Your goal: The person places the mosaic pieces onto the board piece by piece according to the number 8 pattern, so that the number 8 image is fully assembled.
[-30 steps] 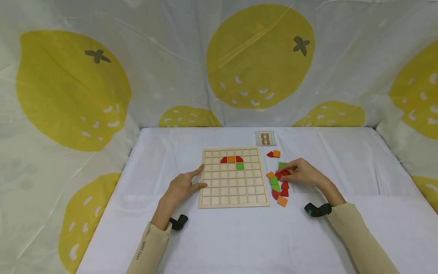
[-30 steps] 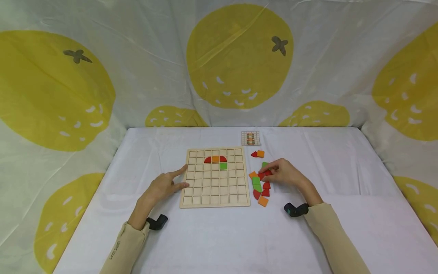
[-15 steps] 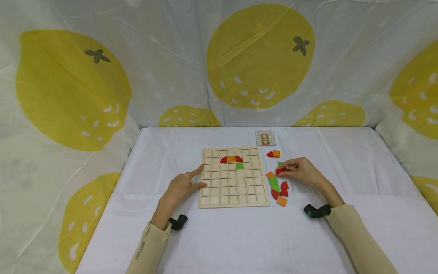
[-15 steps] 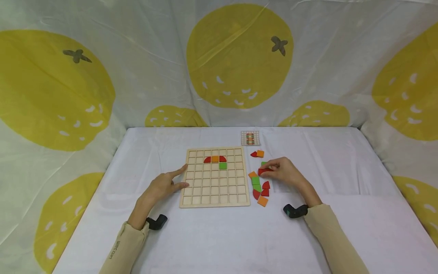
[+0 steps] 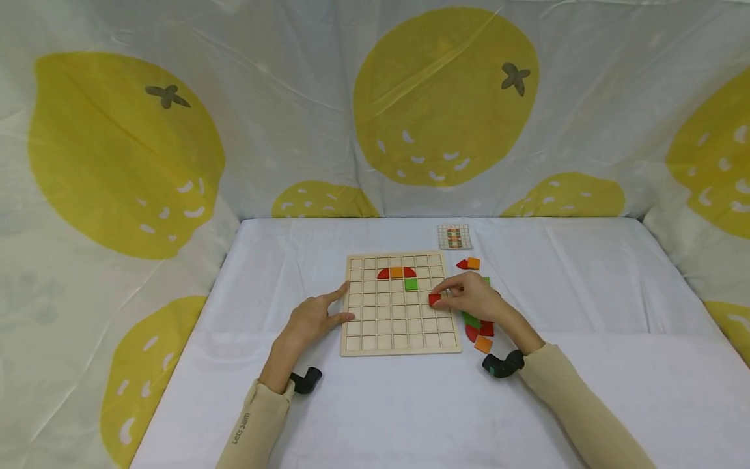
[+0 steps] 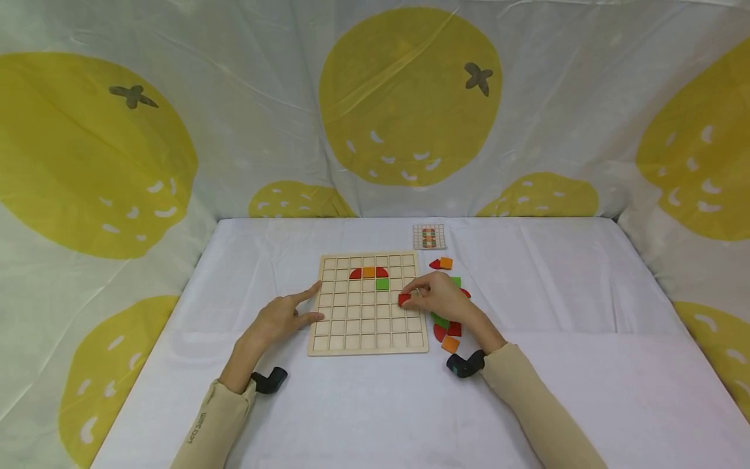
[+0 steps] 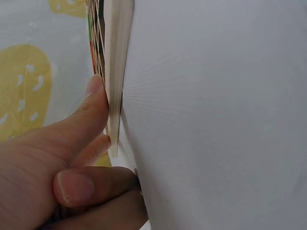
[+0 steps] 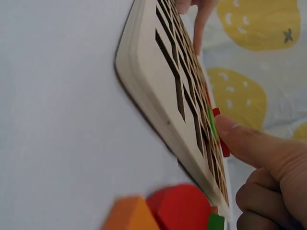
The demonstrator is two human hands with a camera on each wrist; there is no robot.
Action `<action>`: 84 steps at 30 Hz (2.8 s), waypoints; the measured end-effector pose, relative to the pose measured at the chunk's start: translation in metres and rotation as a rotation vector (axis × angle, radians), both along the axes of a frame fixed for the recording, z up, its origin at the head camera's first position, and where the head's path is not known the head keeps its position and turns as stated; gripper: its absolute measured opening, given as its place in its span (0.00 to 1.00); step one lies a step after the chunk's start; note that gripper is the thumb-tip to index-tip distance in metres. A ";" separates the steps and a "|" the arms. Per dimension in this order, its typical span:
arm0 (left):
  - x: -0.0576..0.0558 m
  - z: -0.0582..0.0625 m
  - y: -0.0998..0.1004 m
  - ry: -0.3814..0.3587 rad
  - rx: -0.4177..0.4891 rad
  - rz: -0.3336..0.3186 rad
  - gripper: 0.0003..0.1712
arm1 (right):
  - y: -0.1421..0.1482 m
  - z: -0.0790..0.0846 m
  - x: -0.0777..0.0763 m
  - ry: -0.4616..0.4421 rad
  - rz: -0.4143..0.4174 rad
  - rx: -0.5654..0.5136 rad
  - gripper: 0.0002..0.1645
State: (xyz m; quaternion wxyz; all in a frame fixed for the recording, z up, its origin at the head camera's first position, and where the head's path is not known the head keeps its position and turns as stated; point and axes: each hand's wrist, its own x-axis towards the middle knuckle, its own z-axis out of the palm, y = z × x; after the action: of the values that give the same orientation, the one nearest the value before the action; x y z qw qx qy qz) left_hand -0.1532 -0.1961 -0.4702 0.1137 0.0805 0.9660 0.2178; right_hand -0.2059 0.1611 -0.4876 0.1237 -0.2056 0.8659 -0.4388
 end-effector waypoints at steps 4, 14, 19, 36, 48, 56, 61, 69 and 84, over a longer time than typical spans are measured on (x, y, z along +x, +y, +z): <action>0.001 0.000 0.000 -0.002 -0.006 0.000 0.46 | -0.018 0.000 -0.002 0.020 0.020 0.009 0.12; -0.001 0.001 0.001 -0.023 0.001 0.006 0.46 | -0.034 0.001 -0.006 0.025 0.017 0.063 0.14; -0.001 0.002 0.001 -0.026 -0.002 0.008 0.46 | -0.034 0.000 -0.007 0.019 0.010 0.047 0.12; 0.000 0.003 0.000 -0.001 0.002 -0.001 0.46 | -0.044 -0.005 -0.010 0.035 0.016 0.005 0.09; 0.001 0.001 -0.001 0.005 -0.001 -0.004 0.45 | -0.045 -0.007 -0.007 0.052 0.000 -0.017 0.13; 0.001 0.001 0.000 0.004 -0.005 0.000 0.45 | -0.027 -0.001 0.002 0.038 -0.050 -0.014 0.14; 0.001 0.002 0.000 0.000 0.004 0.002 0.46 | -0.005 0.006 0.007 0.076 -0.083 -0.001 0.15; 0.001 0.003 0.000 -0.008 0.004 0.001 0.46 | 0.038 0.011 0.014 0.078 -0.192 0.074 0.17; -0.001 0.003 0.000 -0.021 0.007 0.002 0.46 | 0.078 0.004 0.016 0.109 -0.346 0.160 0.20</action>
State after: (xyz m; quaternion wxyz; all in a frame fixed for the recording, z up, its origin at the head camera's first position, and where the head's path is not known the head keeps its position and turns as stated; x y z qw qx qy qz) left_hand -0.1541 -0.1962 -0.4673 0.1235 0.0778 0.9640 0.2222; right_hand -0.1895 0.2392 -0.4840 0.0150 -0.0666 0.9259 -0.3715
